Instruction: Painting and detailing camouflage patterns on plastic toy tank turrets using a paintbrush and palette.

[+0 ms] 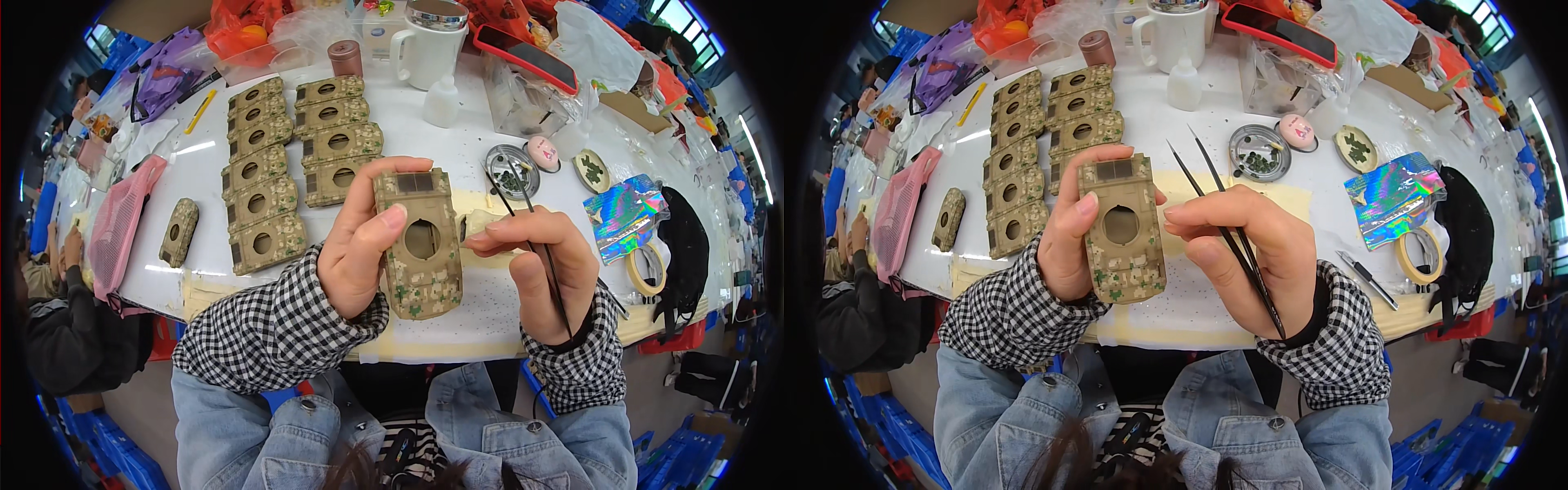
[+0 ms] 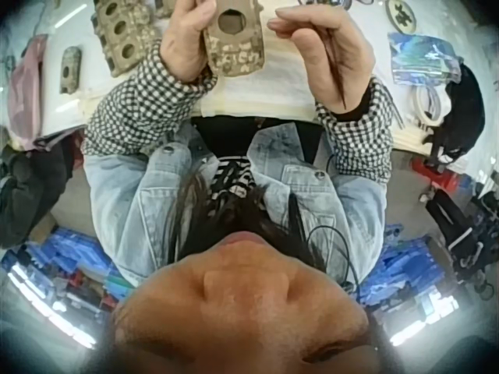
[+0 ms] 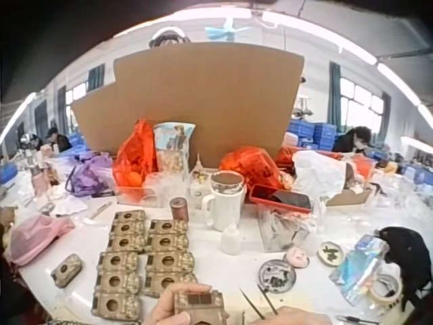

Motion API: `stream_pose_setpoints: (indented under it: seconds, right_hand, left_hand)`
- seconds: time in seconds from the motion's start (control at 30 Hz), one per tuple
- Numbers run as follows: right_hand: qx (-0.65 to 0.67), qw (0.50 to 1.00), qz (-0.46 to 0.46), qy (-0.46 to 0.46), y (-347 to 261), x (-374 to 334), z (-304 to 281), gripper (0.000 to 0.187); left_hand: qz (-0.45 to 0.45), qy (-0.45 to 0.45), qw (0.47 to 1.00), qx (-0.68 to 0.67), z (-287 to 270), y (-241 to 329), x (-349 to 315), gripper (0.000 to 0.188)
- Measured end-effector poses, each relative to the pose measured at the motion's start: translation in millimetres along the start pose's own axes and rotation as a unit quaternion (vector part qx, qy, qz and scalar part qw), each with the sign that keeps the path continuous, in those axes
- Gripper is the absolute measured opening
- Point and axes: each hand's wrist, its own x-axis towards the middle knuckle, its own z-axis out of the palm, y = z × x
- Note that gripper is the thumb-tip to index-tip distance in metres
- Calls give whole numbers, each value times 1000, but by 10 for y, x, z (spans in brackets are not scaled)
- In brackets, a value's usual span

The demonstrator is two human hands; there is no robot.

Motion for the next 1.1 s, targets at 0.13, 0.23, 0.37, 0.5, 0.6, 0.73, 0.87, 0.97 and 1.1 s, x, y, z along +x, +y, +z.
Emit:
stream_pose_setpoints:
  seconds: [0.13,0.23,0.37,0.5,0.6,0.73,0.87,0.97,1.1]
  right_hand:
    - [-4,1000,2,4,-22,11,9,17]
    - [-5,1000,5,9,-23,12,14,17]
    - [-15,1000,-10,14,-19,14,-8,18]
    - [-69,995,-50,47,-11,10,-114,18]
    - [-146,976,-102,128,71,60,-242,12]
    - [-87,969,-40,229,137,136,-279,10]
    - [-99,964,-37,242,207,137,-332,11]
    - [-129,965,-39,225,194,88,-321,16]
    - [-128,969,-44,205,185,111,-265,15]
  left_hand:
    - [5,-2,1000,-4,14,7,-8,54]
    - [16,-5,1000,8,13,-2,-14,54]
    - [13,-8,1000,13,31,8,-13,54]
    - [8,-24,1000,5,-8,-37,30,54]
    - [24,51,998,-36,-21,-91,43,56]
    - [25,31,995,-96,-219,29,22,60]
    - [165,110,979,-41,-806,291,-343,53]
    - [150,288,942,91,-1380,317,-837,50]
    - [72,416,838,346,-1901,268,-1383,55]
